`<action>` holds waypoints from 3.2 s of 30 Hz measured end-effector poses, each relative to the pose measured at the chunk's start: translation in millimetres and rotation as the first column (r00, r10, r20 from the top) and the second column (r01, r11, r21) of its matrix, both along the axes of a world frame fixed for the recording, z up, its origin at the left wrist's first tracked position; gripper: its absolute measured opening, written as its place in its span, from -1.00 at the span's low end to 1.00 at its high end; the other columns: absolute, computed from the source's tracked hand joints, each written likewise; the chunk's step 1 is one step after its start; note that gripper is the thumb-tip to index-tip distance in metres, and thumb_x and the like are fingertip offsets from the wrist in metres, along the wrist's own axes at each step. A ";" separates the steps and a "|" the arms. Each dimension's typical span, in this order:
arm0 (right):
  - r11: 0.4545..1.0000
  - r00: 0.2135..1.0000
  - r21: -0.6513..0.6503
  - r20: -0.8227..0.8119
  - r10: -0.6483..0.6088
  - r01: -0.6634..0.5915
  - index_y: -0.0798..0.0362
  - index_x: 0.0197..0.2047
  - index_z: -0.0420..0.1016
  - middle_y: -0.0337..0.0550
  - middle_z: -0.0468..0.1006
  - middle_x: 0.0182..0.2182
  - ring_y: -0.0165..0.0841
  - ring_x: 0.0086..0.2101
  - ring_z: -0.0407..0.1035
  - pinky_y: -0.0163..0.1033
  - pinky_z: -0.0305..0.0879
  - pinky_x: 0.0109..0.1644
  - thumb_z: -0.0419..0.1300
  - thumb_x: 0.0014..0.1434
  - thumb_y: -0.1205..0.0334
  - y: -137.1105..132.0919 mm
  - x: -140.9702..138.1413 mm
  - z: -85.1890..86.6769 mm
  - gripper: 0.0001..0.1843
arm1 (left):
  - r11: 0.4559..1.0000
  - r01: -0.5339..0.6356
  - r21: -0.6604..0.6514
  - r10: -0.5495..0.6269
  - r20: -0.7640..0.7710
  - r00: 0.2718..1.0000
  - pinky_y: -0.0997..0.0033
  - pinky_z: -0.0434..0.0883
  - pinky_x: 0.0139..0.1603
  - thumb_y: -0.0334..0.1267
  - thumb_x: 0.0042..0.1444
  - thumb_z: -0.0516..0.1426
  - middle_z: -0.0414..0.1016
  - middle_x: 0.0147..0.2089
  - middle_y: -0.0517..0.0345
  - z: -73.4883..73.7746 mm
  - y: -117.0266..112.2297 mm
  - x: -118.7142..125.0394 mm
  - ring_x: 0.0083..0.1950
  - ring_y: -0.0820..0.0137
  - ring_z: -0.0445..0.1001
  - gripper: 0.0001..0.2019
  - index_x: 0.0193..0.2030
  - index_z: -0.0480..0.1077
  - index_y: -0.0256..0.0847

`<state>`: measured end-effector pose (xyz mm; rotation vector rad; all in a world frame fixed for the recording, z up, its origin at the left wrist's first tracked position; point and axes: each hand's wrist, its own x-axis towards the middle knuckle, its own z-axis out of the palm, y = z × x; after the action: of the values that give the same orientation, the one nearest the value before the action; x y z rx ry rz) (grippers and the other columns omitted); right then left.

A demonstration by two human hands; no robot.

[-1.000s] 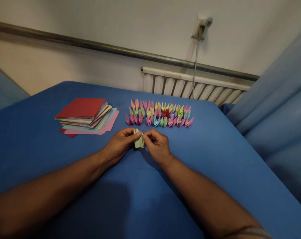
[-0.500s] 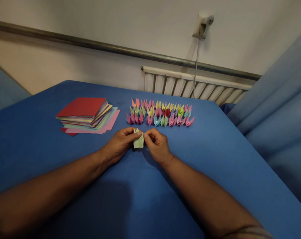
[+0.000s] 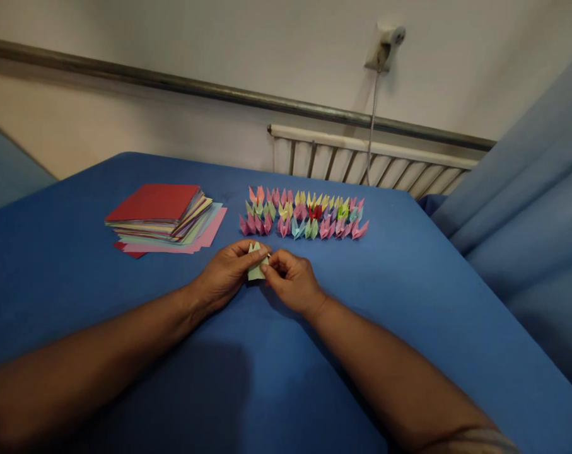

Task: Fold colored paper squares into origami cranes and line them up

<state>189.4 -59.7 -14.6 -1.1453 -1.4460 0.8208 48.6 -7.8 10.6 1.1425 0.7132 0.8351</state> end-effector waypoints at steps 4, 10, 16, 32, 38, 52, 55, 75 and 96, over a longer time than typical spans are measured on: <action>0.999 0.999 -0.010 -0.007 0.050 -0.050 0.01 -0.41 0.35 -0.35 0.44 -0.60 -0.47 -0.57 0.36 -0.36 0.26 -0.47 0.21 0.16 0.18 -0.3 0.4 -1.5 -0.84 | 1.000 -0.022 -0.003 0.022 -0.001 1.000 0.49 0.21 -0.42 -0.16 -0.06 0.33 0.39 -0.45 0.23 0.1 1.1 -1.5 -0.44 0.51 0.31 -0.77 -0.44 0.44 -0.27; 1.000 1.000 -0.013 -0.024 0.004 -0.005 0.01 -0.40 0.38 -0.38 0.38 -0.62 -0.49 -0.62 0.29 -0.37 0.20 -0.53 0.21 0.17 0.13 6.4 4.0 -8.2 -0.83 | 1.000 0.012 0.001 -0.012 0.027 1.000 0.45 0.29 -0.29 -0.05 0.04 0.28 0.48 -0.35 0.16 -0.3 2.7 -0.4 -0.35 0.46 0.39 -0.72 -0.27 0.51 -0.25; 0.991 0.982 -0.039 -0.134 -0.133 0.129 0.03 -0.37 0.43 -0.35 0.41 -0.56 -0.48 -0.59 0.30 -0.37 0.24 -0.52 0.24 0.11 0.08 18.4 8.9 -13.4 -0.81 | 1.000 -0.019 -0.012 0.019 0.054 0.998 0.44 0.33 -0.18 -0.06 0.07 0.27 0.47 -0.30 0.16 -9.1 9.7 -0.4 -0.27 0.45 0.41 -0.72 -0.23 0.49 -0.25; 0.992 0.968 -0.079 -0.224 -0.111 0.095 0.02 -0.31 0.42 -0.27 0.49 -0.47 -0.42 -0.48 0.40 -0.29 0.34 -0.35 0.20 0.07 0.06 27.4 14.5 -16.0 -0.79 | 0.996 -0.081 0.038 0.083 -0.050 0.995 0.45 0.34 -0.26 -0.07 0.01 0.29 0.48 -0.30 0.16 -9.1 11.2 -1.8 -0.32 0.49 0.40 -0.70 -0.25 0.51 -0.27; 0.992 0.959 -0.059 -0.255 -0.122 0.110 0.03 -0.25 0.37 -0.26 0.49 -0.41 -0.44 -0.43 0.40 -0.31 0.33 -0.32 0.26 0.03 0.12 27.6 10.7 -17.2 -0.75 | 0.989 -0.060 0.136 0.072 -0.080 0.994 0.39 0.38 -0.15 -0.19 -0.08 0.32 0.53 -0.29 0.15 -6.7 7.9 0.4 -0.25 0.42 0.46 -0.70 -0.20 0.48 -0.26; 0.960 0.974 0.170 -0.008 -0.225 0.223 -0.01 -0.17 0.33 -0.29 0.40 -0.42 -0.43 -0.44 0.35 -0.30 0.31 -0.35 0.24 0.11 0.22 8.6 8.6 -2.7 -0.78 | 0.852 -0.122 0.510 0.301 -0.286 0.910 0.50 0.30 -0.37 -0.25 -0.01 0.20 0.38 -0.46 0.28 -14.5 11.7 -2.9 -0.42 0.50 0.34 -0.89 -0.41 0.37 -0.23; 0.961 0.973 0.199 0.086 -0.214 0.194 0.00 -0.20 0.39 -0.25 0.42 -0.37 -0.44 -0.45 0.34 -0.30 0.31 -0.34 0.23 0.11 0.27 10.5 10.2 -4.7 -0.84 | 0.858 -0.092 0.506 0.272 -0.295 0.916 0.48 0.33 -0.35 -0.22 0.00 0.21 0.41 -0.44 0.25 -18.6 13.2 -3.3 -0.41 0.48 0.37 -0.86 -0.41 0.38 -0.23; 0.994 0.982 -0.036 0.166 -0.095 0.102 0.01 -0.33 0.44 -0.27 0.48 -0.45 -0.42 -0.46 0.34 -0.32 0.28 -0.37 0.17 0.11 0.28 -3.9 27.5 -20.0 -0.97 | 0.914 0.178 0.364 -0.043 -0.349 0.936 0.35 0.43 -0.13 -0.22 -0.04 0.27 0.55 -0.22 0.09 -13.4 8.4 -4.0 -0.20 0.36 0.51 -0.81 -0.48 0.36 -0.23; 0.995 0.943 0.075 0.322 -0.088 0.067 0.01 -0.33 0.43 -0.25 0.44 -0.43 -0.41 -0.41 0.35 -0.28 0.27 -0.29 0.13 0.15 0.35 -7.6 34.9 -8.1 -0.92 | 0.839 0.276 0.469 -0.025 -0.474 0.880 0.46 0.35 -0.32 -0.18 0.11 0.17 0.45 -0.39 0.23 -13.8 6.3 -5.9 -0.37 0.45 0.38 -0.87 -0.31 0.42 -0.19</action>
<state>224.3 -67.3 -22.6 -1.3253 -1.6711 0.5423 42.7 -1.5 -3.2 1.9137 0.7758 0.6394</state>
